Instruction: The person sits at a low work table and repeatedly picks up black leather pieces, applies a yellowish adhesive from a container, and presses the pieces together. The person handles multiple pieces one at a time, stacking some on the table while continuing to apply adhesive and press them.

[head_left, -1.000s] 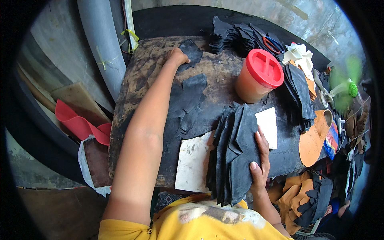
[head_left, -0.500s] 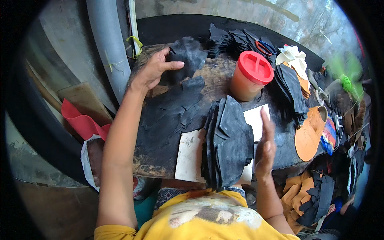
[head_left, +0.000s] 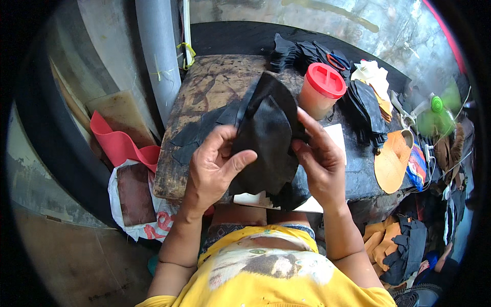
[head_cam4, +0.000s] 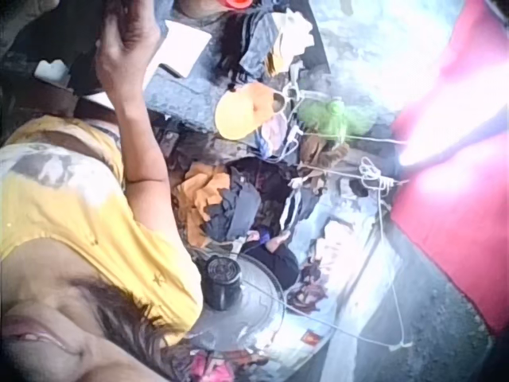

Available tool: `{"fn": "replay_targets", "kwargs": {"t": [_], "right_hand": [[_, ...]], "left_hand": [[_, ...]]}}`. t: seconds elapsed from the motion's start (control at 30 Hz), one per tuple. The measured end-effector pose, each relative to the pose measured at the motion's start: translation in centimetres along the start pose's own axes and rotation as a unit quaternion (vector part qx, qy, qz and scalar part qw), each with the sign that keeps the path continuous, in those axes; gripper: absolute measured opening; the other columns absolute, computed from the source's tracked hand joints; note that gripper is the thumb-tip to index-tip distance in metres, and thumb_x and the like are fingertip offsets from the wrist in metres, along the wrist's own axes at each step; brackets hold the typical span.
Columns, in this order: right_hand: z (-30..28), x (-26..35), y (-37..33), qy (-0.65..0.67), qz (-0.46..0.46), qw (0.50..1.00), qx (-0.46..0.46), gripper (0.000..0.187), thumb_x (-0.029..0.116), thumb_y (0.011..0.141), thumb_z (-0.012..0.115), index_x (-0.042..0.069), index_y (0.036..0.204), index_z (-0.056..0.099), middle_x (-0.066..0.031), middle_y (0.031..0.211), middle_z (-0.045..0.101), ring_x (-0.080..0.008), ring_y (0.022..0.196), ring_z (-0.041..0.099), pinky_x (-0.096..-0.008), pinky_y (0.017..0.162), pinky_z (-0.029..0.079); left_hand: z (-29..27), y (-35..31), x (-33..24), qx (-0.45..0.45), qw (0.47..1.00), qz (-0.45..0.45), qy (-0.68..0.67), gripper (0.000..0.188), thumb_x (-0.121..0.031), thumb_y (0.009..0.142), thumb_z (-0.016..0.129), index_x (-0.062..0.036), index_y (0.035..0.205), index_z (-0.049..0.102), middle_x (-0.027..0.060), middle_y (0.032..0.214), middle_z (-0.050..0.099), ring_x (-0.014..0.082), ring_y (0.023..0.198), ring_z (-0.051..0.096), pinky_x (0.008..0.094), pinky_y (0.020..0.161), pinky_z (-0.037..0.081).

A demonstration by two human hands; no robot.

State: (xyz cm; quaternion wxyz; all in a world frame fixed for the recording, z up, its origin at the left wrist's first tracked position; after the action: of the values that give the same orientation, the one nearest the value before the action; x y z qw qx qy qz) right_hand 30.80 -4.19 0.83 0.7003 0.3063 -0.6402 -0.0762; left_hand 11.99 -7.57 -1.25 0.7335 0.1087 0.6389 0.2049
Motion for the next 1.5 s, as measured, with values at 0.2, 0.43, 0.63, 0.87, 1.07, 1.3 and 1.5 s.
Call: {"fn": "replay_targets", "kwargs": {"t": [0.2, 0.43, 0.63, 0.87, 1.07, 1.3, 1.5], "right_hand": [[-4.0, 2.4, -0.9, -0.127, -0.052, 0.982, -0.128, 0.046, -0.009, 0.092, 0.056, -0.001, 0.137, 0.054, -0.0091, 0.123, 0.064, -0.0103, 0.105, 0.061, -0.0241, 0.091, 0.049], [-13.0, 4.8, -1.2, 0.080, -0.098, 0.957, -0.262, 0.042, -0.007, 0.093, 0.055, -0.003, 0.135, 0.054, -0.0155, 0.123, 0.065, -0.0183, 0.107, 0.066, -0.0284, 0.096, 0.051], [-14.1, 4.7, -2.6, 0.097, -0.028, 0.959, -0.265, 0.039, -0.006, 0.091, 0.057, -0.002, 0.131, 0.058, -0.0163, 0.123, 0.066, -0.0218, 0.108, 0.067, -0.0352, 0.096, 0.053], [-9.9, -0.4, -2.3, 0.072, 0.082, 0.972, -0.209, 0.041, -0.003, 0.092, 0.059, -0.002, 0.132, 0.057, -0.0094, 0.122, 0.065, -0.0162, 0.106, 0.064, -0.0287, 0.093, 0.050], [-5.9, -4.5, -2.6, -0.389, -0.016, 0.915, -0.102, 0.051, -0.005, 0.089, 0.056, 0.005, 0.139, 0.053, -0.0150, 0.107, 0.058, -0.0223, 0.089, 0.055, -0.0315, 0.083, 0.046], [-5.4, -1.2, -0.8, -0.378, 0.029, 0.922, -0.084, 0.042, -0.003, 0.089, 0.061, 0.008, 0.129, 0.062, -0.0082, 0.112, 0.053, -0.0192, 0.096, 0.055, -0.0279, 0.080, 0.045], [-0.9, -1.5, 5.2, -0.322, -0.009, 0.942, 0.096, 0.025, 0.007, 0.091, 0.063, 0.002, 0.115, 0.067, -0.0150, 0.106, 0.059, -0.0302, 0.101, 0.058, -0.0368, 0.086, 0.048]], "left_hand": [[-2.5, -0.9, 0.2, -0.083, 0.991, -0.043, 0.094, 0.014, -0.011, 0.091, 0.073, -0.0027, 0.084, 0.064, -0.0071, 0.072, 0.057, 0.0025, 0.066, 0.049, 0.0203, 0.059, 0.041], [1.7, 1.4, -0.2, 0.076, 0.989, -0.052, -0.120, 0.031, -0.015, 0.102, 0.052, 0.0025, 0.127, 0.053, 0.0065, 0.108, 0.067, 0.0093, 0.094, 0.062, 0.0247, 0.087, 0.050], [8.3, 4.3, 5.9, 0.091, 0.989, -0.032, 0.111, 0.053, -0.010, 0.097, 0.055, 0.0052, 0.144, 0.036, 0.0278, 0.138, 0.051, 0.0337, 0.128, 0.052, 0.0366, 0.108, 0.039], [8.1, 3.7, 6.8, 0.103, 0.982, 0.012, 0.158, 0.055, -0.008, 0.093, 0.056, 0.0001, 0.145, 0.040, 0.0223, 0.140, 0.053, 0.0304, 0.130, 0.052, 0.0366, 0.108, 0.038], [5.7, 4.1, 7.3, 0.000, 0.947, 0.188, 0.262, 0.044, 0.001, 0.095, 0.047, -0.0056, 0.138, 0.054, 0.0197, 0.138, 0.053, 0.0317, 0.131, 0.050, 0.0361, 0.112, 0.038], [-10.7, 7.6, 10.1, 0.086, 0.844, 0.005, 0.530, 0.043, -0.021, 0.093, 0.062, -0.0052, 0.133, 0.058, 0.0214, 0.138, 0.054, 0.0361, 0.131, 0.049, 0.0413, 0.111, 0.037], [-14.7, 2.1, 10.9, 0.200, 0.805, -0.039, 0.557, 0.055, -0.034, 0.091, 0.066, -0.0114, 0.139, 0.055, 0.0185, 0.149, 0.044, 0.0336, 0.138, 0.041, 0.0463, 0.113, 0.031]]}}
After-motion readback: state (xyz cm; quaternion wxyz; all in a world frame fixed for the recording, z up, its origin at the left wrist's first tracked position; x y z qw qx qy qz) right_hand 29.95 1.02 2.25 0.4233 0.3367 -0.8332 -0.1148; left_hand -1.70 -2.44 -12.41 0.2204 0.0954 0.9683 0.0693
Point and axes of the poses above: each hand's wrist, its own y-axis towards the middle knuckle, its own z-axis out of the palm, x = y × z, the point moved 3 cm from there along y, towards the middle knuckle
